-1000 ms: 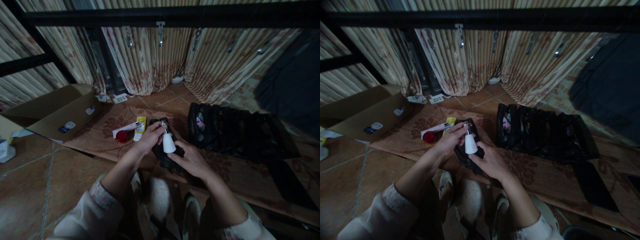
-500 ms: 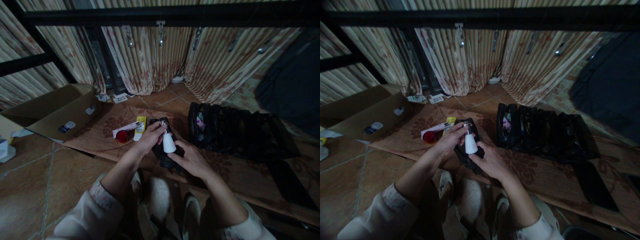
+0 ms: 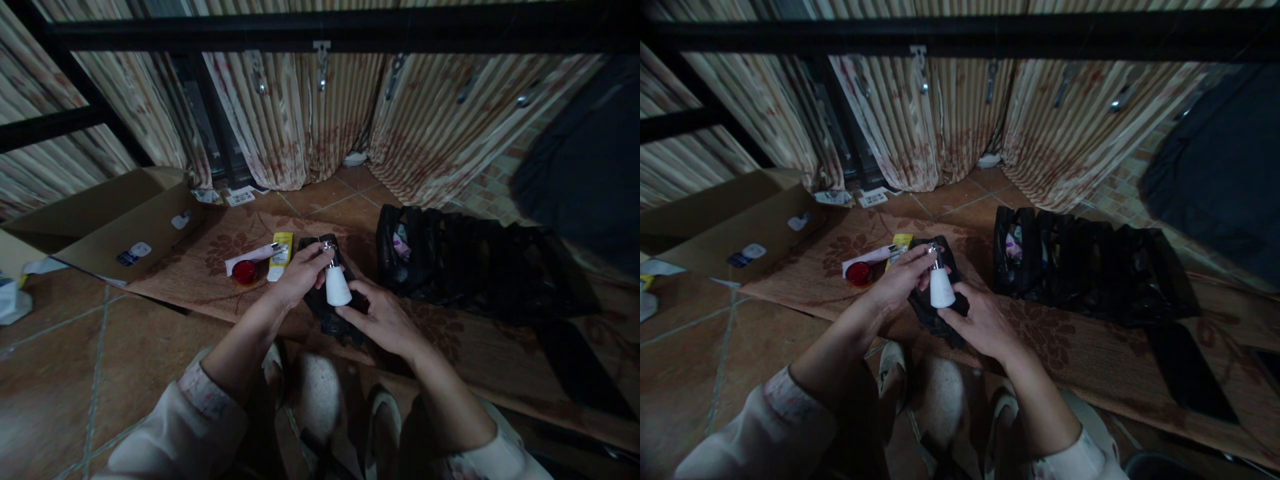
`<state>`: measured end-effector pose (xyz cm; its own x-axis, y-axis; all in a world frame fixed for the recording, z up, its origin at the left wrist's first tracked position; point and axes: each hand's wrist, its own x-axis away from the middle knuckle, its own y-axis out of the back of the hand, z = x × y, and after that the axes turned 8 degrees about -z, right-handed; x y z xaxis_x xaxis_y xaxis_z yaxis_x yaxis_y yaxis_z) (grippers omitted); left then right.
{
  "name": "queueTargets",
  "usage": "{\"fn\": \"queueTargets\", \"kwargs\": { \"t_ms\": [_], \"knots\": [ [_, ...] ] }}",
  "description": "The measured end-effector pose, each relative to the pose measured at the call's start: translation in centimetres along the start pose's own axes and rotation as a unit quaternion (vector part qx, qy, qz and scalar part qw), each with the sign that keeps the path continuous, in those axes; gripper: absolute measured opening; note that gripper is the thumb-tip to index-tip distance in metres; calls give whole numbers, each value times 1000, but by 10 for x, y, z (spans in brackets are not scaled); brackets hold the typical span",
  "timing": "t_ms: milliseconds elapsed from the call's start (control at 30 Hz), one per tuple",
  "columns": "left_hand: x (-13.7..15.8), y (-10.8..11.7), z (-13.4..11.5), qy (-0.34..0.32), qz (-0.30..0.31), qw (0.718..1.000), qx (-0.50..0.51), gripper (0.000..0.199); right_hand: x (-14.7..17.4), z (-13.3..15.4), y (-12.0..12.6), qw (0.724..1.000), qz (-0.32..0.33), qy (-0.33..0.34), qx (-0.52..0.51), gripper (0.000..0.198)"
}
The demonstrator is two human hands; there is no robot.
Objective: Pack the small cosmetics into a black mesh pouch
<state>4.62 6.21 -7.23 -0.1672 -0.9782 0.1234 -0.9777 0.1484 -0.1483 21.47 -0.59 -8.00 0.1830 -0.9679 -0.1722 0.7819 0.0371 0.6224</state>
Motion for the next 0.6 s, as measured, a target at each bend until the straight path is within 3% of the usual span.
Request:
{"fn": "queueTargets", "kwargs": {
  "t_ms": [600],
  "knots": [
    [1,-1,0,10,-4,1000,14,25,0,0,0,1000,-2,6,-4,22]
  ]
}}
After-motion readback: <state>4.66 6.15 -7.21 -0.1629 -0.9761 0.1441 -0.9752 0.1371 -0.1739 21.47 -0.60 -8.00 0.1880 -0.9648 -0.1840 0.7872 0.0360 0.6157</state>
